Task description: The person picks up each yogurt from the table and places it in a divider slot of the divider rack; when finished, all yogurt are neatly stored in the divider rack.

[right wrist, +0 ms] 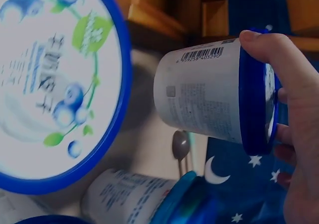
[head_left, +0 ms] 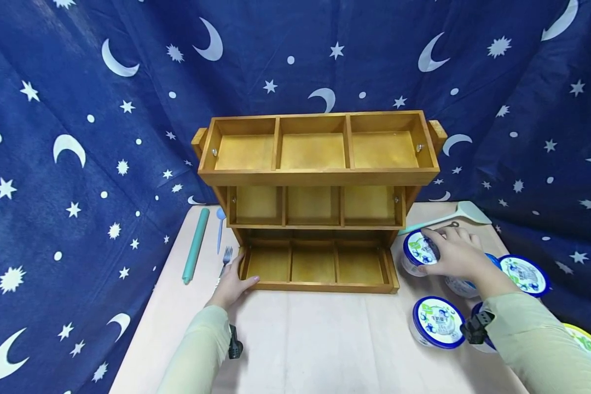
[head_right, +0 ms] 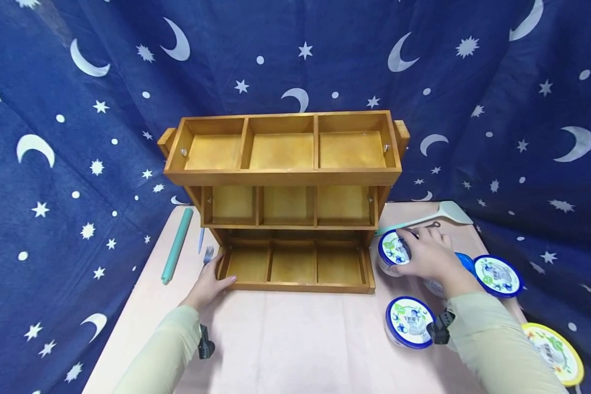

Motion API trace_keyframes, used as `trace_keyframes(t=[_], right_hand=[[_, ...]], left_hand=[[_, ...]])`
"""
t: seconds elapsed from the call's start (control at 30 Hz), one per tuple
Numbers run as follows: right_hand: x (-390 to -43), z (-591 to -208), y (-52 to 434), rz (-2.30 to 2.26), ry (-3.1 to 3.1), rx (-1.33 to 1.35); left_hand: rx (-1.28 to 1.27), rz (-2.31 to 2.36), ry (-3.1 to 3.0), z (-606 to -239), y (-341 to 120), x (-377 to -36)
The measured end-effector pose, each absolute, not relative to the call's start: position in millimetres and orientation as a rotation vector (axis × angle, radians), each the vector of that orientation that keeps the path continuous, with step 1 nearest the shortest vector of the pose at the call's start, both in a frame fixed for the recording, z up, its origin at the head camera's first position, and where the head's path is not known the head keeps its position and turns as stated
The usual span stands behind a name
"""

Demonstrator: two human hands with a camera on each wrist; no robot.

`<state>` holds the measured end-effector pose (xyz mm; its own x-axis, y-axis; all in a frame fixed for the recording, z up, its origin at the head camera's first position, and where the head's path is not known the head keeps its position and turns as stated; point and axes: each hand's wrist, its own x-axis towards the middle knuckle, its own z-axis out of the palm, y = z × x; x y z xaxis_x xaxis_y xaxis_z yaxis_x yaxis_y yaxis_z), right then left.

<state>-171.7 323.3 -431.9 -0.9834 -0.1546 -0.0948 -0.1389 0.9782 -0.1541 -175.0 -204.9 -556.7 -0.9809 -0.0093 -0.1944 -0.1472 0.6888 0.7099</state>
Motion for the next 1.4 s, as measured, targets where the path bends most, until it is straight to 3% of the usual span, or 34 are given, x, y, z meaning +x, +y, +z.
trace_keyframes(t=[0.73,1.2,1.4], right_hand=[[-158,-431,268,-0.445,3.013,-0.462],[-179,-467,238,-0.566,3.031,-0.566],[-187,-485,235,-0.668,2.975,-0.484]], left_hand=[[-0.126,1.164,2.73,-555,-207,-174],[-0.1,1.166,2.715,-558,-206,-177],[-0.097,1.165,2.706,-556,-206,-177]])
